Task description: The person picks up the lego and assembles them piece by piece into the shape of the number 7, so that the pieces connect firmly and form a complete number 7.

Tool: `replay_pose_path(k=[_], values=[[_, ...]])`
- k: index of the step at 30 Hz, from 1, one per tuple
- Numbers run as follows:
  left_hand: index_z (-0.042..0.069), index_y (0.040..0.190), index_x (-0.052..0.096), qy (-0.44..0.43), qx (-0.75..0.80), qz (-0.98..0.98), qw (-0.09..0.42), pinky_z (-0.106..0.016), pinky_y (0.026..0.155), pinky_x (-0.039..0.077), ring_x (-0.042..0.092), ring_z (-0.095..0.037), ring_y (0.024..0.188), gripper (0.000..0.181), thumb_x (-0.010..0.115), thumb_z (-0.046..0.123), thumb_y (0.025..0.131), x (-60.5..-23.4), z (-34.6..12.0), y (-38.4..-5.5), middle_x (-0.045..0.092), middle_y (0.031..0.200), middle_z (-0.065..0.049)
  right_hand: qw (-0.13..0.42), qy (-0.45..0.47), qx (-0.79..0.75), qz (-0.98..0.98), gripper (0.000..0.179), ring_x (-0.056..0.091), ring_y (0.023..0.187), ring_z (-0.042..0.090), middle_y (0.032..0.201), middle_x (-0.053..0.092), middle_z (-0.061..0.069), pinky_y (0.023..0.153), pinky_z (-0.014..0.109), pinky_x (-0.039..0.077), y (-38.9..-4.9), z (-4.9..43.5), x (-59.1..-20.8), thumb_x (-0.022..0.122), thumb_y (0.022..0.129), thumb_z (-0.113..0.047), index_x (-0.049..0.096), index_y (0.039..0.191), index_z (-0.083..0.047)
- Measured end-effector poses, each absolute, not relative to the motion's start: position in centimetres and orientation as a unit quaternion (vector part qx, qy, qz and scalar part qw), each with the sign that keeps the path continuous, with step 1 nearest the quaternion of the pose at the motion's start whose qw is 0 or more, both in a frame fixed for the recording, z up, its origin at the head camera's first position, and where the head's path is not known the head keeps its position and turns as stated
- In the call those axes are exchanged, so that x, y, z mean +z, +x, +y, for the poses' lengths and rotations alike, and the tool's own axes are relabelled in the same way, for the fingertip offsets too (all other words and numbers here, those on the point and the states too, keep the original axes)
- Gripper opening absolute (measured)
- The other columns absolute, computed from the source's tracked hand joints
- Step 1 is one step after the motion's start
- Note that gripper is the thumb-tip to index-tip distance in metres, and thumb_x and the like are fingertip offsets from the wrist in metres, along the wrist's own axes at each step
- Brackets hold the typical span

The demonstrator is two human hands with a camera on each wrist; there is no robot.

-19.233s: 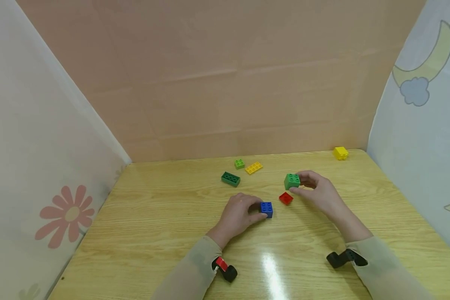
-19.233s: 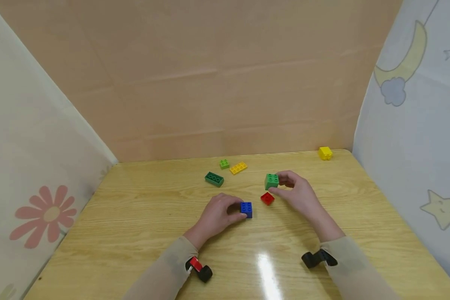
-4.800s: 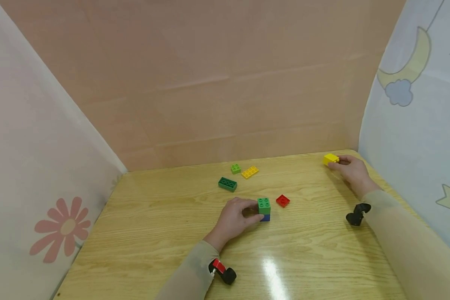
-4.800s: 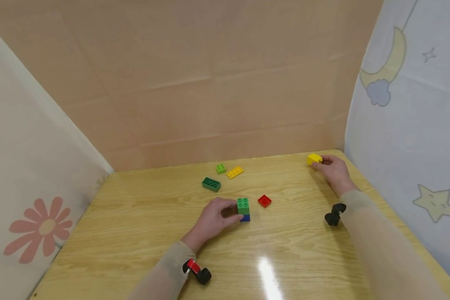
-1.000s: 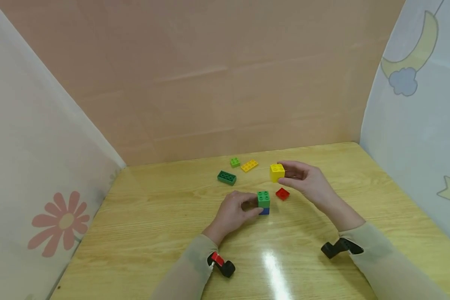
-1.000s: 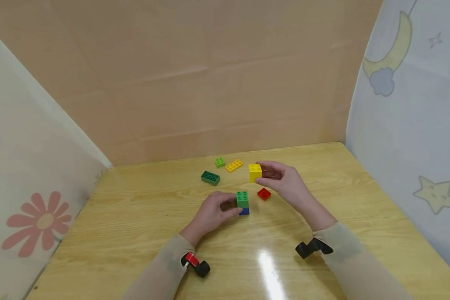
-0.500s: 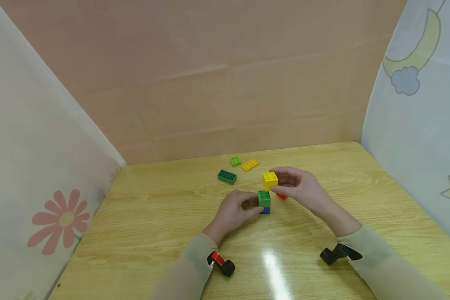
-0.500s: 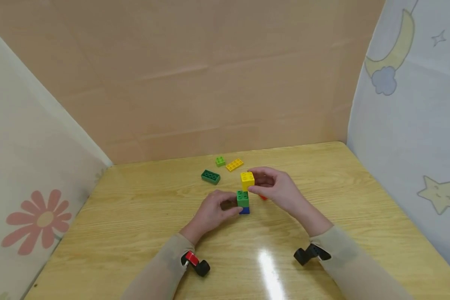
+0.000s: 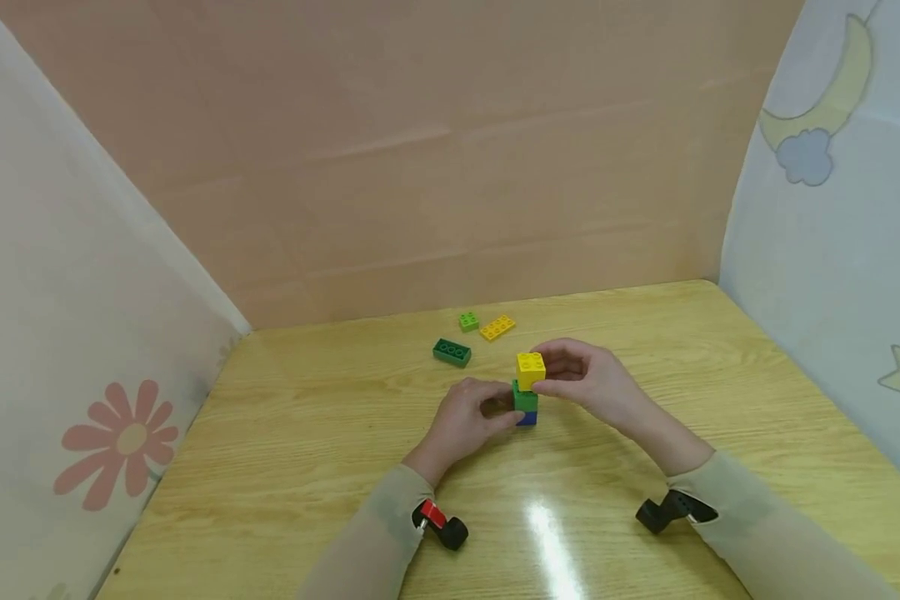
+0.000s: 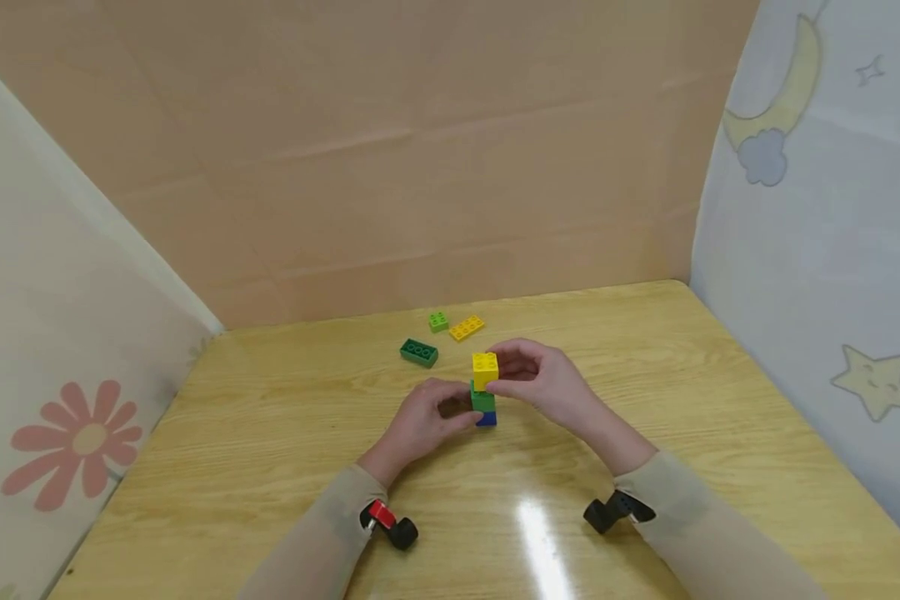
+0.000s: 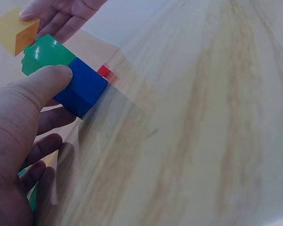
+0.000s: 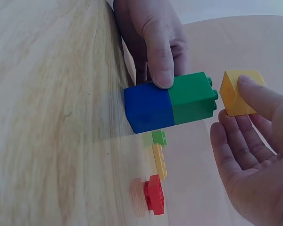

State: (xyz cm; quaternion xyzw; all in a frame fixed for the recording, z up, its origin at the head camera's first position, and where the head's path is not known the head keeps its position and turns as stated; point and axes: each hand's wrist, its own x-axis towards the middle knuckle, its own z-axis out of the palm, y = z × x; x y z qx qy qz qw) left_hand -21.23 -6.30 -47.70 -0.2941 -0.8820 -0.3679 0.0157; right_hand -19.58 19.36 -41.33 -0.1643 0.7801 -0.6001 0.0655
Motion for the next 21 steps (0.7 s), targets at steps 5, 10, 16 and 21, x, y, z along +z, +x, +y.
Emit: replay_pose_path(k=[5, 10, 16, 21], values=[[0.025, 0.134, 0.080, -0.294, -0.369, -0.882, 0.015, -0.033, 0.099, 0.049, 0.063, -0.004, 0.110, 0.033, 0.083, 0.036, 0.103, -47.82, -6.33, -21.25, 0.078, 0.119, 0.020, 0.074, -0.171, -0.606, 0.773, 0.049, 0.071, 0.119, 0.033, 0.133, 0.072, 0.014, 0.095, 0.031, 0.061, -19.48, 19.17, -41.51, 0.086, 0.100, -0.020, 0.066, 0.142, -0.005], [0.025, 0.134, 0.080, -0.295, -0.371, -0.881, 0.012, -0.033, 0.099, 0.049, 0.063, -0.004, 0.110, 0.033, 0.083, 0.036, 0.103, -47.74, -6.28, -21.23, 0.078, 0.120, 0.020, 0.073, -0.167, -0.604, 0.776, 0.051, 0.071, 0.120, 0.033, 0.133, 0.072, 0.016, 0.095, 0.029, 0.061, -19.37, 19.15, -41.65, 0.086, 0.100, -0.018, 0.065, 0.144, -0.002], [0.024, 0.134, 0.080, -0.296, -0.369, -0.881, 0.010, -0.033, 0.099, 0.049, 0.064, -0.004, 0.111, 0.033, 0.083, 0.035, 0.103, -47.69, -6.25, -21.19, 0.078, 0.121, 0.018, 0.075, -0.171, -0.605, 0.774, 0.051, 0.070, 0.122, 0.033, 0.135, 0.071, 0.016, 0.096, 0.028, 0.060, -19.34, 18.91, -41.86, 0.086, 0.100, -0.017, 0.065, 0.144, -0.002], [0.023, 0.134, 0.080, -0.295, -0.368, -0.882, 0.012, -0.034, 0.099, 0.049, 0.064, -0.006, 0.110, 0.033, 0.083, 0.035, 0.103, -47.47, -6.32, -21.16, 0.078, 0.119, 0.018, 0.073, -0.174, -0.604, 0.775, 0.051, 0.070, 0.122, 0.033, 0.135, 0.071, 0.015, 0.096, 0.028, 0.060, -19.43, 18.74, -41.88, 0.086, 0.100, -0.017, 0.065, 0.144, -0.002]])
